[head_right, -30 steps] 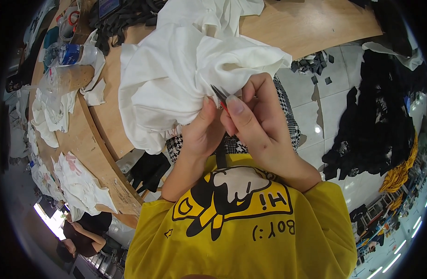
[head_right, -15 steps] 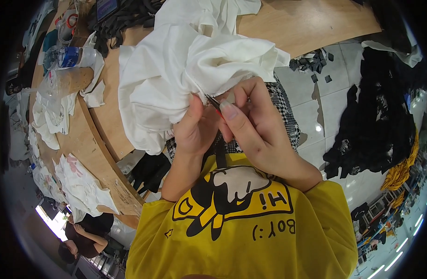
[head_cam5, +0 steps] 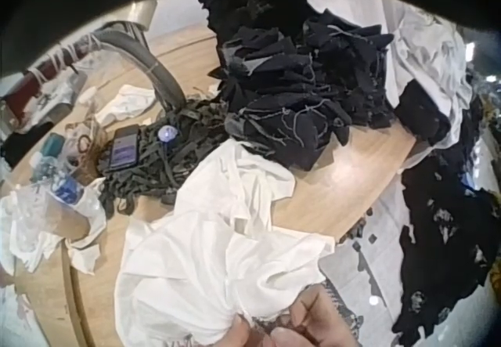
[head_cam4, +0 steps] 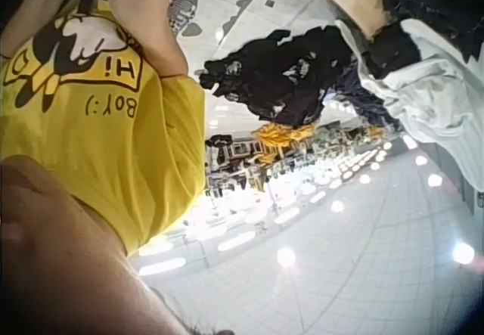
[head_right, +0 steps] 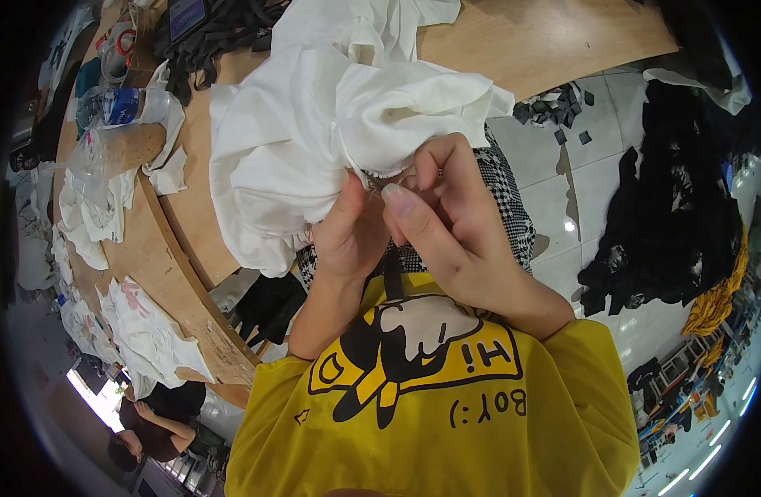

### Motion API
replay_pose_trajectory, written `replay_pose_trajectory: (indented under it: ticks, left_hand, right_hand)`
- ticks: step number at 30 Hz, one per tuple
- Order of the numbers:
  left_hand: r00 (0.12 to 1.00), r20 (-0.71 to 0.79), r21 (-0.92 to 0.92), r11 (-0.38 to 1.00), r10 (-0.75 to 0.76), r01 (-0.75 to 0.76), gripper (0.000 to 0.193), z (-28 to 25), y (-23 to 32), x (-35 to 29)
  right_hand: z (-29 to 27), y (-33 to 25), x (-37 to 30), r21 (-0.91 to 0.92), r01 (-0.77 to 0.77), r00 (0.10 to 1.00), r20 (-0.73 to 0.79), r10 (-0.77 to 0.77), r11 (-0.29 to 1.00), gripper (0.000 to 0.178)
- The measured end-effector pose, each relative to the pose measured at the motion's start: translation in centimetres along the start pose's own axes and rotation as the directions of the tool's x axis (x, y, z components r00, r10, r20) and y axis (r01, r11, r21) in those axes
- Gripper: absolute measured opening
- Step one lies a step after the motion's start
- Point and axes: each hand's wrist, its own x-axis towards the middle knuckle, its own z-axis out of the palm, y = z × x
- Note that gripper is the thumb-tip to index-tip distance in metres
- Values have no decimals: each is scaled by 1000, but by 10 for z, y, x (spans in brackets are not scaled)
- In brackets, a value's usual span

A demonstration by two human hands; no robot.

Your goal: The recorder uses nippers to trim excess threads and finishing details from a white garment at a textile workbench.

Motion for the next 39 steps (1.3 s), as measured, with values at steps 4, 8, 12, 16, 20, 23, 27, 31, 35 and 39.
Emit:
replay_pose_trajectory:
  ticks: [4,8,12,16,20,23,27,31,35,39]
  left_hand:
    - [989,-129,73,995,73,-64,51,9,1,3]
    - [995,-90,79,996,38,-31,51,5,3,1]
    - [997,-69,70,997,22,-17,51,6,8,1]
    - [992,-125,84,996,28,-17,53,10,8,0]
    - [986,-167,-187,982,2,-34,50,6,12,1]
    - [992,-112,-344,939,-64,21,46,4,18,0]
    - [986,-107,-326,942,-124,83,47,3,19,1]
    - [988,-151,-219,976,-44,11,45,-12,18,-7]
    - [987,-161,124,992,15,5,32,9,34,-5]
    - [944,-258,313,942,205,-119,18,14,36,3]
  right_hand:
    - [0,3,-1,30,27,1000,-12,-26,999,15]
    - [1,3,-2,56,44,999,-14,-43,997,16]
    - [1,4,-2,75,61,998,-16,-60,995,15]
    - [1,4,-3,111,54,998,6,-56,992,18]
    - [-9,2,-7,-72,90,995,-33,-92,993,37]
    - [-10,5,0,-236,55,985,-147,-92,970,46]
    - [-15,20,10,-497,169,943,-168,-286,851,18]
    - [-19,12,6,-532,238,926,-128,-355,813,13]
    - [-18,0,8,-702,280,934,40,-355,655,13]
    - [-19,-5,9,-718,378,907,160,-389,585,15]
